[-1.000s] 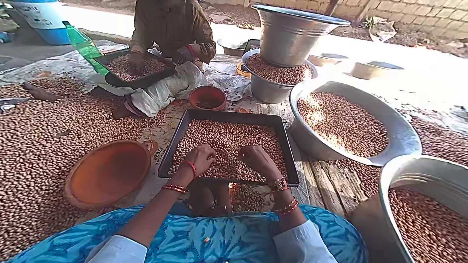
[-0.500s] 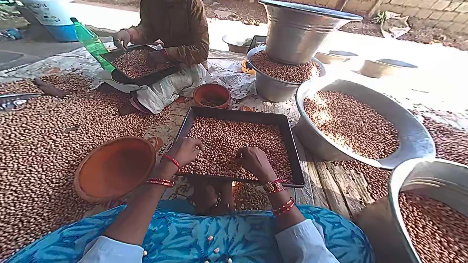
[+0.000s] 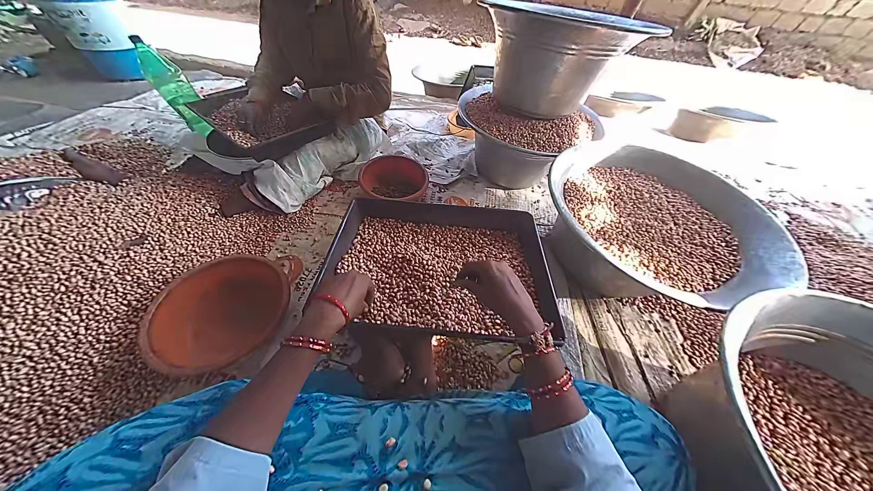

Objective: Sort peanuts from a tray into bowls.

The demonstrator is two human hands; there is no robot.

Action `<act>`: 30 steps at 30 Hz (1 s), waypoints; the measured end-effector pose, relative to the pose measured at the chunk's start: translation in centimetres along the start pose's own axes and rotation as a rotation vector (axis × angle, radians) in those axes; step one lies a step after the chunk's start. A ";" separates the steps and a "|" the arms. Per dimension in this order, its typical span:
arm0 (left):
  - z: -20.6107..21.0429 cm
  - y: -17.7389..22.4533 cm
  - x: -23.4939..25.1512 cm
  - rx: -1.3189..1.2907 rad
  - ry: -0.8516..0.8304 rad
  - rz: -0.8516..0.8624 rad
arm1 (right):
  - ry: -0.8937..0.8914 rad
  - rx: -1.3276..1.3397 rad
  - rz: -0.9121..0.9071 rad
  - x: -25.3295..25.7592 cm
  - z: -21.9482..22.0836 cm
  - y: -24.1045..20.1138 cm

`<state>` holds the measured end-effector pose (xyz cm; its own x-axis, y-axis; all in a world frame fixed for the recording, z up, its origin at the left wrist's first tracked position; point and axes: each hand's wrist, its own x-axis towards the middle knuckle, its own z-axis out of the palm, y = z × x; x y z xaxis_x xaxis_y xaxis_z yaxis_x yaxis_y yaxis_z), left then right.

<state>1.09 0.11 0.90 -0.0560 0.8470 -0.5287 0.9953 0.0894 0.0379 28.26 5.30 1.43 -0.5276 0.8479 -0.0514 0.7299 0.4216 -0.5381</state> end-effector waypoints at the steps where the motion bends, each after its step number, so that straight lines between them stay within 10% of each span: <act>1: 0.0 0.0 0.1 0.006 -0.011 0.000 | -0.016 -0.033 0.019 0.1 0.5 0.2; 4: -0.4 -0.7 0.1 -0.041 -0.050 0.072 | -0.087 -0.117 0.063 0.4 1.4 -0.4; 10: -1.2 -4.9 -1.8 -0.860 -0.152 0.815 | -0.025 -0.116 0.180 -0.2 0.0 0.6; 14: -2.3 -3.5 -2.0 -0.397 0.184 0.123 | -0.010 -0.236 0.544 -1.0 -2.5 1.5; 17: -0.8 -1.5 -0.3 -0.048 0.083 -0.153 | -0.130 -0.282 0.643 -1.0 -2.3 1.8; 23: 0.9 3.6 0.7 -0.127 -0.007 0.020 | -0.253 -0.184 0.349 0.7 3.2 -2.6; 30: 2.1 2.6 1.3 -1.202 0.268 0.236 | 0.011 0.591 -0.238 1.7 4.9 -3.2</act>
<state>3.79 0.36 -1.51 -0.0415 0.9745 -0.2204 0.2889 0.2229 0.9310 22.95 3.80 -1.08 -0.6390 0.7574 0.1341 0.2283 0.3532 -0.9072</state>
